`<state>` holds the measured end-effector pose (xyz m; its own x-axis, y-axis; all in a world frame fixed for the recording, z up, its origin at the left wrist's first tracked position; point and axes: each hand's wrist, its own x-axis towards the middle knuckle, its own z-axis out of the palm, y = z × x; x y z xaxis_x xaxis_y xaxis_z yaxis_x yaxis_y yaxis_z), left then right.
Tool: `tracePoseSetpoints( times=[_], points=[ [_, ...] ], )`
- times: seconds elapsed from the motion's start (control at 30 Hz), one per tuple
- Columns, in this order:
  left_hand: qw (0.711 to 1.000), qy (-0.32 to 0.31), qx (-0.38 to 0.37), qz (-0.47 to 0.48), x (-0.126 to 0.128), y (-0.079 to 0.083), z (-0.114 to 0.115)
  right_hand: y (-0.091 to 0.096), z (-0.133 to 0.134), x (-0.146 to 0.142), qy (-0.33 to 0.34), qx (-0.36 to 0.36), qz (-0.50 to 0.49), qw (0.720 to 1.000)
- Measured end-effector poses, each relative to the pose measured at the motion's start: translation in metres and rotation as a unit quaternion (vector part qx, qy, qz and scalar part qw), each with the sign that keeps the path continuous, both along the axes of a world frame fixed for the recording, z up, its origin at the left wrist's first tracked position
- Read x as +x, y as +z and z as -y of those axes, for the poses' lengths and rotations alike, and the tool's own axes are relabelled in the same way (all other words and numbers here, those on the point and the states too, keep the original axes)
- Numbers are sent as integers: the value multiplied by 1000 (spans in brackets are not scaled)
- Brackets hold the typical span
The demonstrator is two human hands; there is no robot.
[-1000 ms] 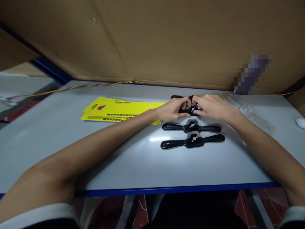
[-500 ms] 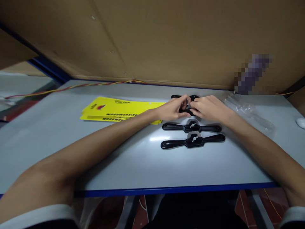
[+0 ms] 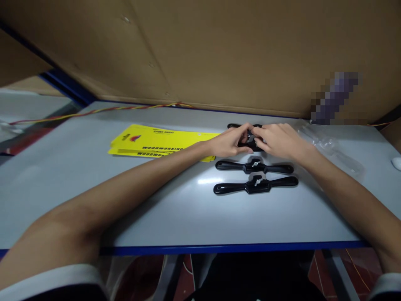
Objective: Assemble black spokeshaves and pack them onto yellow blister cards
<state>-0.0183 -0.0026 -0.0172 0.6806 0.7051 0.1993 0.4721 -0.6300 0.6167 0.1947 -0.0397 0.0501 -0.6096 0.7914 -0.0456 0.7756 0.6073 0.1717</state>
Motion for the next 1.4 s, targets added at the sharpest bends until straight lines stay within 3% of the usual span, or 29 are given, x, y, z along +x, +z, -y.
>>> tracePoseSetpoints(
  times=[0.13,0.27,0.4,0.57,1.03,1.2,1.4],
  points=[
    [1000,-5,-1,-6,0,2,0,3,0,4,38,7,36,999],
    [1000,-8,-3,-20,1,4,0,-1,-1,-2,31,-5,42,999],
    [1000,-4,-6,-21,1,5,1,-9,0,-9,-37,-28,-39,998],
    [1000,-9,-9,-20,0,6,1,-14,5,-18,-146,-72,-129,978],
    [992,52,74,-89,8,9,11,-29,2,-25,-227,-84,-220,945],
    [990,25,89,-109,3,11,6,-15,-1,-16,-172,-73,-181,966],
    [979,-57,141,-139,-4,20,6,19,-25,28,-124,2,-218,968]
  ],
)
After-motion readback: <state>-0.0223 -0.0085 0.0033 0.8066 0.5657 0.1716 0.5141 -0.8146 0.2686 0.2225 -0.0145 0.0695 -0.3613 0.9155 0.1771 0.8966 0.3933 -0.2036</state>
